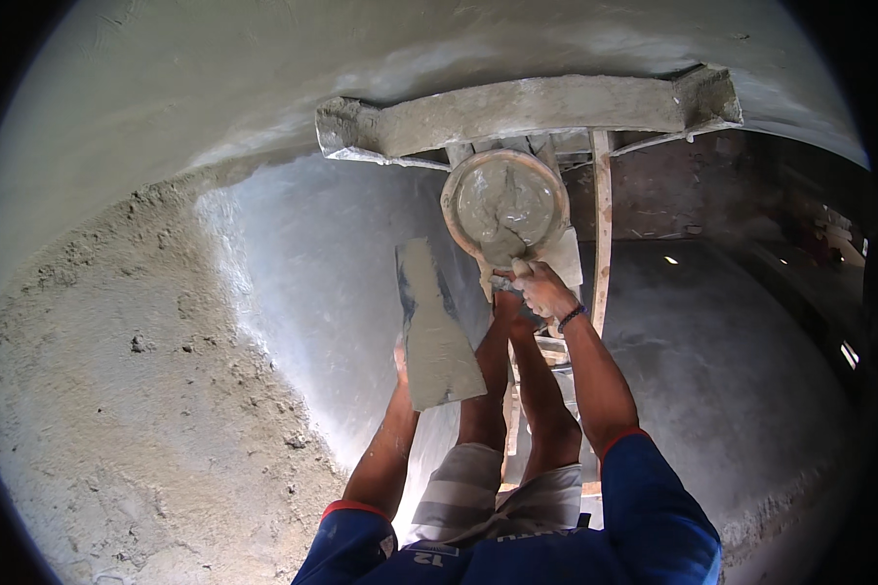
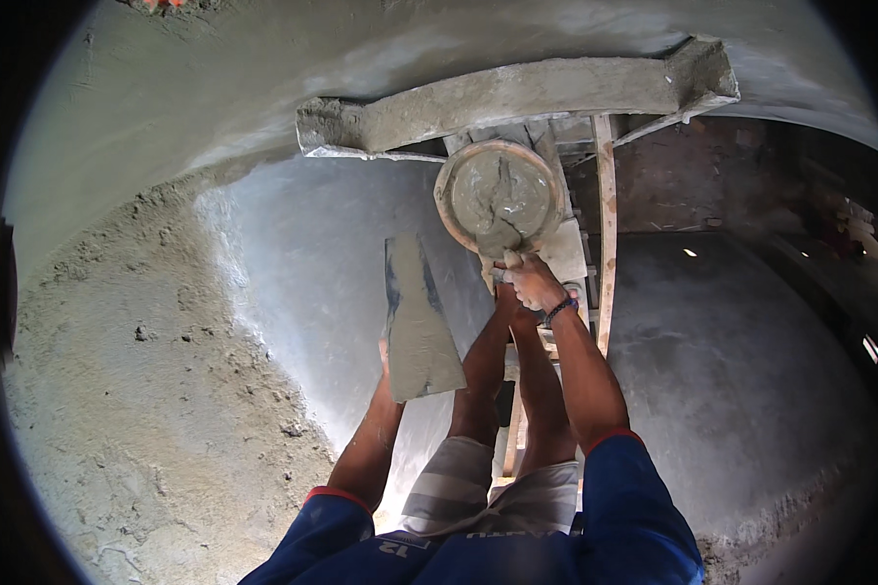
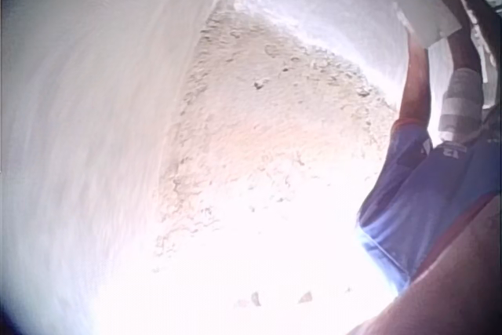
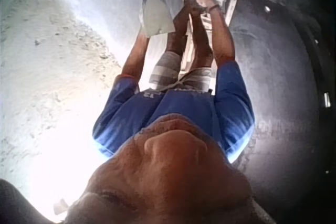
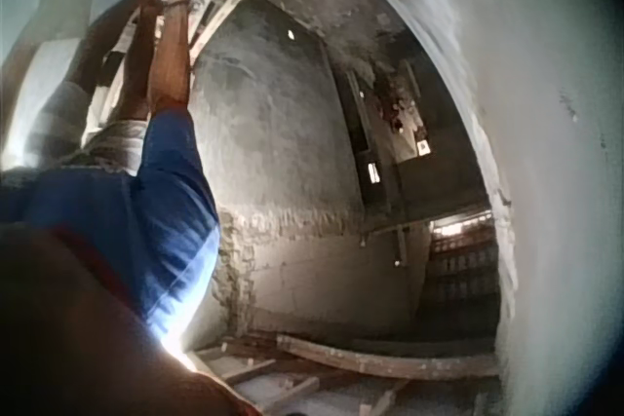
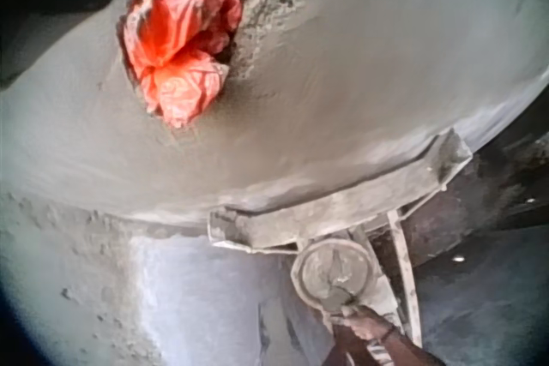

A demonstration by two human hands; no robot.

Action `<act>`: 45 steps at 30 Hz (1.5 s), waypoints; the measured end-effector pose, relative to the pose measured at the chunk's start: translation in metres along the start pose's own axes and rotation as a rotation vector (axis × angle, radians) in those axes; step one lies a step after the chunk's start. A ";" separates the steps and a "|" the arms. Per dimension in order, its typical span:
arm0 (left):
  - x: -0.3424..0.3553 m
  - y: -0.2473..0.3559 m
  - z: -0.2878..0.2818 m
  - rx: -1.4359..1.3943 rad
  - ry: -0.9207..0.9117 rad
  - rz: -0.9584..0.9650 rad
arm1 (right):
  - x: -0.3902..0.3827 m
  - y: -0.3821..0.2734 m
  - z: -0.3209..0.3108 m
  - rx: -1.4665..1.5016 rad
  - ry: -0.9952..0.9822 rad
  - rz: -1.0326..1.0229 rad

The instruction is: The person applies plaster to a curved wall using a trowel and hawk. They pick up plaster from a container with the trowel, transfer it to the hawk, and then smooth it onto the wall surface with repeated sweeping motions.

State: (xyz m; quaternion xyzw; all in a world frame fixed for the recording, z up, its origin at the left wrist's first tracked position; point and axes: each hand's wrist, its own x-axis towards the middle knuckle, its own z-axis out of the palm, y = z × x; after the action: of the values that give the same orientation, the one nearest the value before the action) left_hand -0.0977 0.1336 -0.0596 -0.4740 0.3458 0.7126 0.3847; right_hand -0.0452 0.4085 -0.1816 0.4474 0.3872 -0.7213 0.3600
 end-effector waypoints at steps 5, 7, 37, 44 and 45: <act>0.032 0.004 -0.041 0.212 -0.078 0.081 | 0.029 0.019 0.009 -0.037 0.057 -0.135; 0.039 0.008 -0.050 0.125 -0.008 0.026 | 0.024 0.021 0.025 -0.483 0.259 -0.397; 0.216 -0.037 -0.012 0.157 -0.496 0.129 | -0.104 0.021 0.025 -0.424 0.533 -0.635; 0.199 -0.079 0.078 -0.260 -0.514 -0.206 | -0.153 0.012 0.067 -0.600 0.711 -0.717; 0.195 -0.083 0.079 -0.196 -0.669 -0.152 | -0.152 0.015 0.070 -0.644 0.767 -0.774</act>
State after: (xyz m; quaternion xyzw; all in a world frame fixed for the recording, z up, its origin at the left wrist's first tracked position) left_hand -0.1074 0.2831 -0.2290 -0.2734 0.0943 0.8276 0.4811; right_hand -0.0055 0.3666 -0.0235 0.3708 0.8203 -0.4348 0.0251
